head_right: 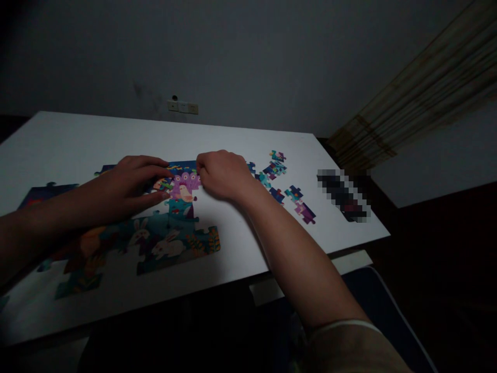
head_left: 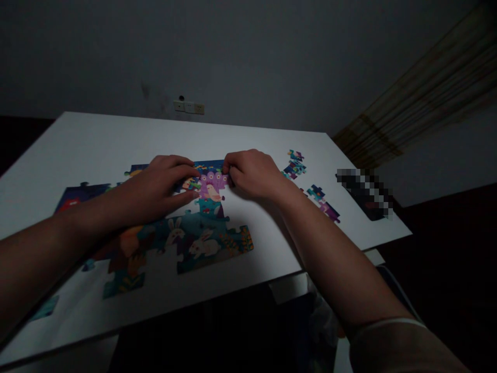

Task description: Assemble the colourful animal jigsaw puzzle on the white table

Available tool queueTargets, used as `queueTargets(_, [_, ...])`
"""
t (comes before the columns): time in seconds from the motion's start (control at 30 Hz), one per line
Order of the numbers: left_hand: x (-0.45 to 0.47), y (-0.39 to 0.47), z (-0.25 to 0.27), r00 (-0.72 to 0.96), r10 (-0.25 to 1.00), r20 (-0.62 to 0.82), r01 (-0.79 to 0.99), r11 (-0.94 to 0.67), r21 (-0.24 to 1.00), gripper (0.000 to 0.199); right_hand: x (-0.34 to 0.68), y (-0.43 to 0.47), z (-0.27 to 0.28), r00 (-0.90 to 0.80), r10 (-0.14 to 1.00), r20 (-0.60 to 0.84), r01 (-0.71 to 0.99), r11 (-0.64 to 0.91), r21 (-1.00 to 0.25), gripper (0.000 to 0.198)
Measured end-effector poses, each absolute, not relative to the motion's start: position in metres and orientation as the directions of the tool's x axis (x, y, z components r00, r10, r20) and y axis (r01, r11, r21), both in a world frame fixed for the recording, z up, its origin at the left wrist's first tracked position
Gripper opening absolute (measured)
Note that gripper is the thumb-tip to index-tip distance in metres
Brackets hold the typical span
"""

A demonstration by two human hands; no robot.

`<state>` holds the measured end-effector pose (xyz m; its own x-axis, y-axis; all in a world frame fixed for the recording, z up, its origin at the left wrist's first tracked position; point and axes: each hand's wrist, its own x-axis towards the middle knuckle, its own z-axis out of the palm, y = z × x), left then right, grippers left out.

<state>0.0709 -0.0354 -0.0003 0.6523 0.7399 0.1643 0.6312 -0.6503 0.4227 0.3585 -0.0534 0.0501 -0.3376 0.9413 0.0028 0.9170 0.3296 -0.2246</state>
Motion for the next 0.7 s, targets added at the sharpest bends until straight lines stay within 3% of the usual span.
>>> queueTargets(0.27, [0.072,-0.035,0.005,0.635,0.738,0.226,0.611,-0.660,0.437,0.046,0.361,-0.049,0.043,-0.310,0.950,0.046,0.915,0.311,-0.255,0.037])
queueTargets(0.53, [0.074,-0.046,0.018,0.541,0.828,0.150,0.691,-0.539,0.481,0.044,0.371,-0.036,0.028,-0.356,0.926,0.125,0.802,0.372,-0.468,0.042])
queueTargets(0.7, [0.074,-0.046,0.018,0.559,0.813,0.164,0.665,-0.557,0.498,0.039,0.372,-0.032,0.024,-0.344,0.927,0.147,0.775,0.369,-0.513,0.046])
